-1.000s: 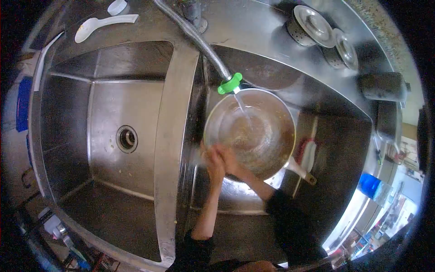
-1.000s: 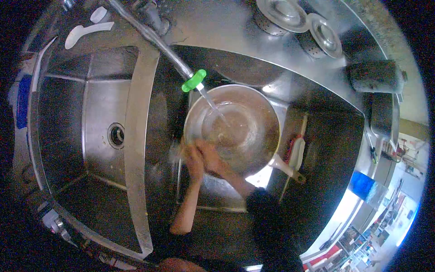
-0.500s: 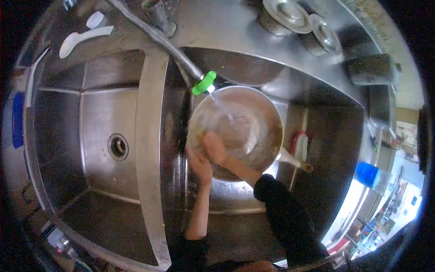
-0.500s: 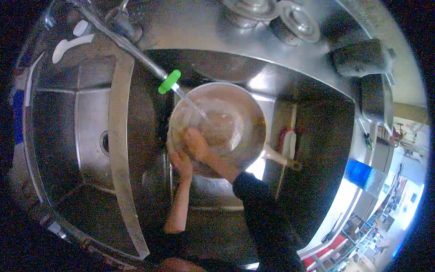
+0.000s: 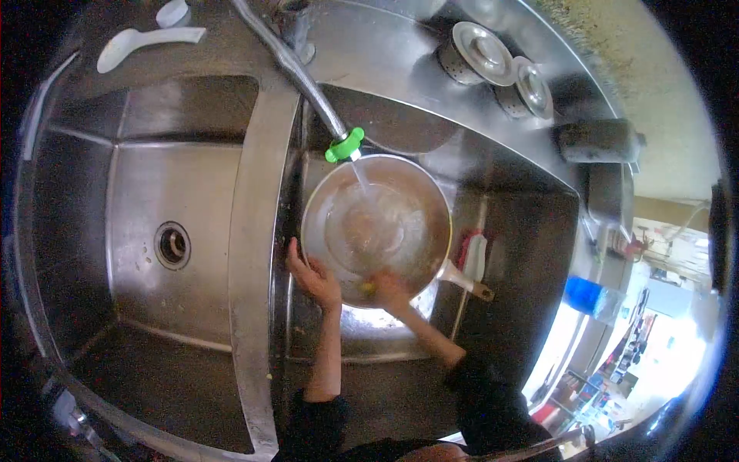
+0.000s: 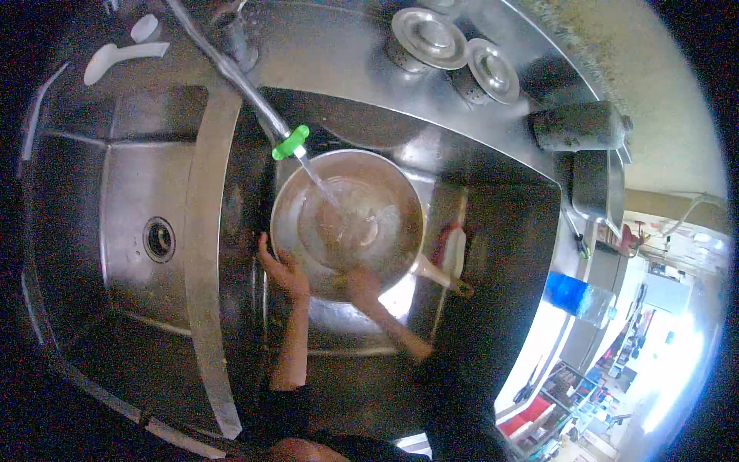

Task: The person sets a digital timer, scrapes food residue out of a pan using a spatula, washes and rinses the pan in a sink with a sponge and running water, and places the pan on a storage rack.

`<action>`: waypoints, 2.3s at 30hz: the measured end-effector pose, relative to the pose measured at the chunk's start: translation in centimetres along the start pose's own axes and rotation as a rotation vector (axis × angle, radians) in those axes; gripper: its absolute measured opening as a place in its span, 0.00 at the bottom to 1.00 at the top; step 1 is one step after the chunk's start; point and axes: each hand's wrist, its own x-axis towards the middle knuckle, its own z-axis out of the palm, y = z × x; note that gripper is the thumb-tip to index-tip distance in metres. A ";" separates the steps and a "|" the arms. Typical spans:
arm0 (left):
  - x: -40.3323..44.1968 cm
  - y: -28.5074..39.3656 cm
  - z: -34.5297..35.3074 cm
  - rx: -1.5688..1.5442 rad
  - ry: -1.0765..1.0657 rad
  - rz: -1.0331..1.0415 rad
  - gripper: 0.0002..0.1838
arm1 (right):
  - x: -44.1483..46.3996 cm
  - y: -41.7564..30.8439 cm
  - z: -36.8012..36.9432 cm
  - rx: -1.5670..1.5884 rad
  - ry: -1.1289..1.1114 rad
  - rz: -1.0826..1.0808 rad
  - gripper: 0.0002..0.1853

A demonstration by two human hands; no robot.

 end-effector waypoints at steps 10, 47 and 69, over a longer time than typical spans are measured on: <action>-0.1 -0.9 -0.1 0.100 -0.204 -0.034 0.23 | 14.7 2.7 -10.7 -0.459 0.770 -0.450 0.12; 1.6 6.6 1.2 -0.038 -0.374 0.081 0.21 | 9.2 -4.3 -1.2 0.838 0.064 -0.420 0.14; -15.9 11.9 6.9 0.385 -0.968 0.411 0.05 | -17.8 13.0 -23.6 1.330 0.587 0.250 0.20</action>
